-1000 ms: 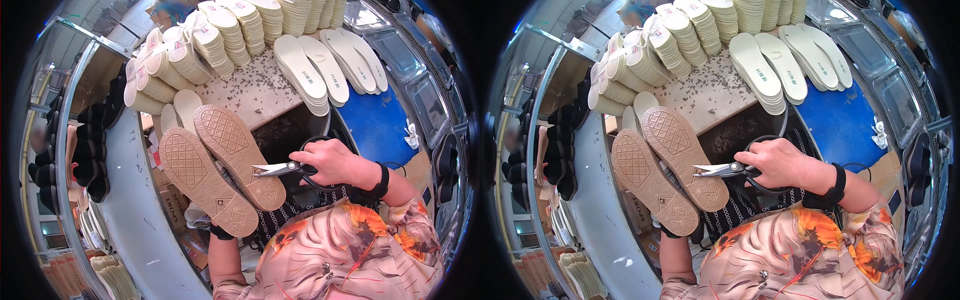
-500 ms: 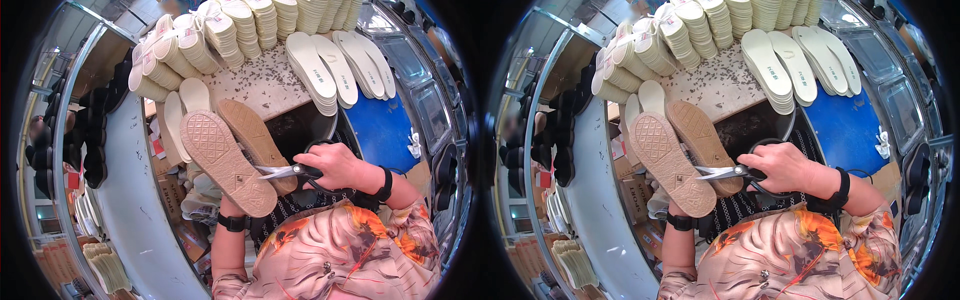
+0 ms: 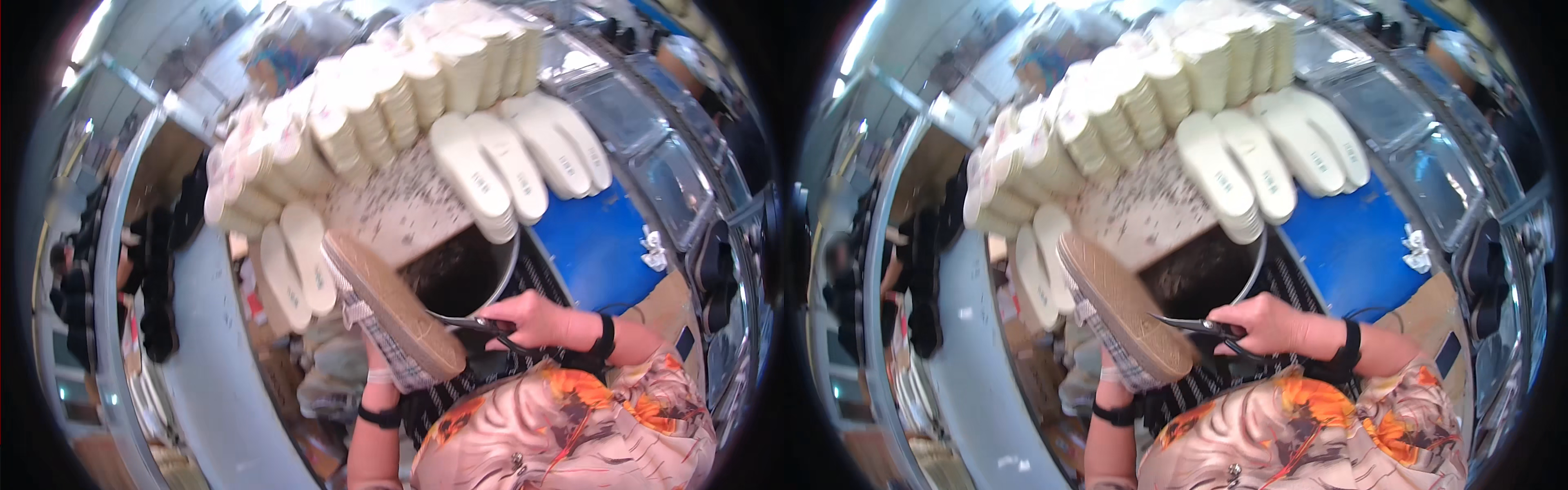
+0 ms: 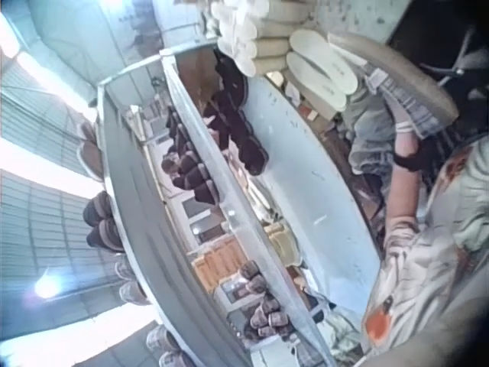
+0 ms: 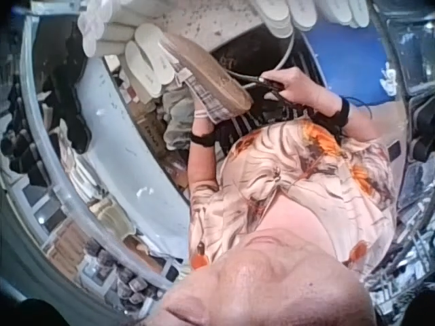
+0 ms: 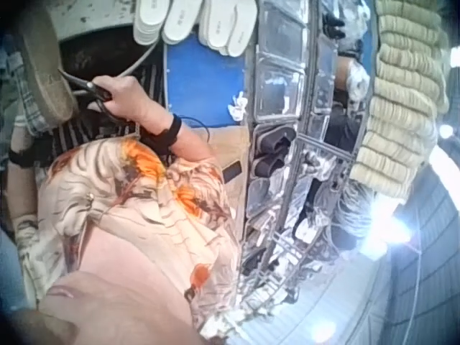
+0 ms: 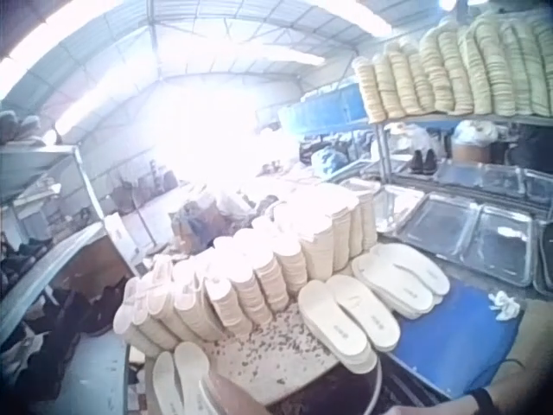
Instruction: The person trims the soles of shoes using shears, inserts insoles into the shoes by hand, and places the finished shoes onto a shelf. This process is repeated for plaid and black shoes retrieved from the shelf.
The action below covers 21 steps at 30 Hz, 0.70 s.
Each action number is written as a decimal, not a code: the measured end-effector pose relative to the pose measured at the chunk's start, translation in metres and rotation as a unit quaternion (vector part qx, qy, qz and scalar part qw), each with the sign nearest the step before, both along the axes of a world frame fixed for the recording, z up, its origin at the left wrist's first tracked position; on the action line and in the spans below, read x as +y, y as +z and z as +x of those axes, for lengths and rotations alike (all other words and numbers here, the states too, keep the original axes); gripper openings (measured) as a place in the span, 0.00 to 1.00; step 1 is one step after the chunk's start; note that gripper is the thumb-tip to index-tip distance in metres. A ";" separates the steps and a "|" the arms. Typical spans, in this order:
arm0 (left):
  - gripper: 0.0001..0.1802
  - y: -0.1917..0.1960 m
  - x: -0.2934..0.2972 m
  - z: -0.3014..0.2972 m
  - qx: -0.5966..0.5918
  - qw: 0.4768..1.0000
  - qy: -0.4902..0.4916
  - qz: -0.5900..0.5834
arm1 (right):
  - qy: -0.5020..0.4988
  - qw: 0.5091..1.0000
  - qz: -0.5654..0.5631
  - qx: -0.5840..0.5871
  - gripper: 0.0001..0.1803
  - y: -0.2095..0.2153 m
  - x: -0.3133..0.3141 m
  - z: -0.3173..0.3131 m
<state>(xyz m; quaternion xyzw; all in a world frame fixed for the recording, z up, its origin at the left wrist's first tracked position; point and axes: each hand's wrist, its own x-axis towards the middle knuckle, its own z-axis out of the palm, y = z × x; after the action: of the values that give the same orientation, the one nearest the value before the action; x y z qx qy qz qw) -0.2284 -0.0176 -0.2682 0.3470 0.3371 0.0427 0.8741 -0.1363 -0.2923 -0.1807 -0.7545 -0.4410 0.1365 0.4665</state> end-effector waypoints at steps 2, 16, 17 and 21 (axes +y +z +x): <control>0.14 0.044 -0.016 0.022 -0.072 0.958 -0.079 0.266 | -0.132 0.990 0.015 0.057 0.24 -0.002 -0.026 0.001; 0.18 0.233 -0.001 0.070 0.035 0.623 -0.627 0.465 | -0.502 0.725 -0.459 0.109 0.26 -0.038 -0.219 0.056; 0.17 0.256 0.003 0.081 0.057 0.591 -0.633 0.496 | -0.399 0.771 -0.487 0.099 0.25 -0.027 -0.214 0.077; 0.12 0.299 -0.016 0.201 0.016 0.467 -0.644 0.606 | -0.297 0.833 -0.460 0.071 0.22 0.104 -0.173 0.154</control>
<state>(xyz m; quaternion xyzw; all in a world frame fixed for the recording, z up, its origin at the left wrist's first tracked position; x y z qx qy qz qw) -0.0271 -0.0333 0.0303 0.9095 -0.0783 -0.3441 0.2197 0.0179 -0.4657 -0.0769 -0.9650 -0.0472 0.2317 0.1132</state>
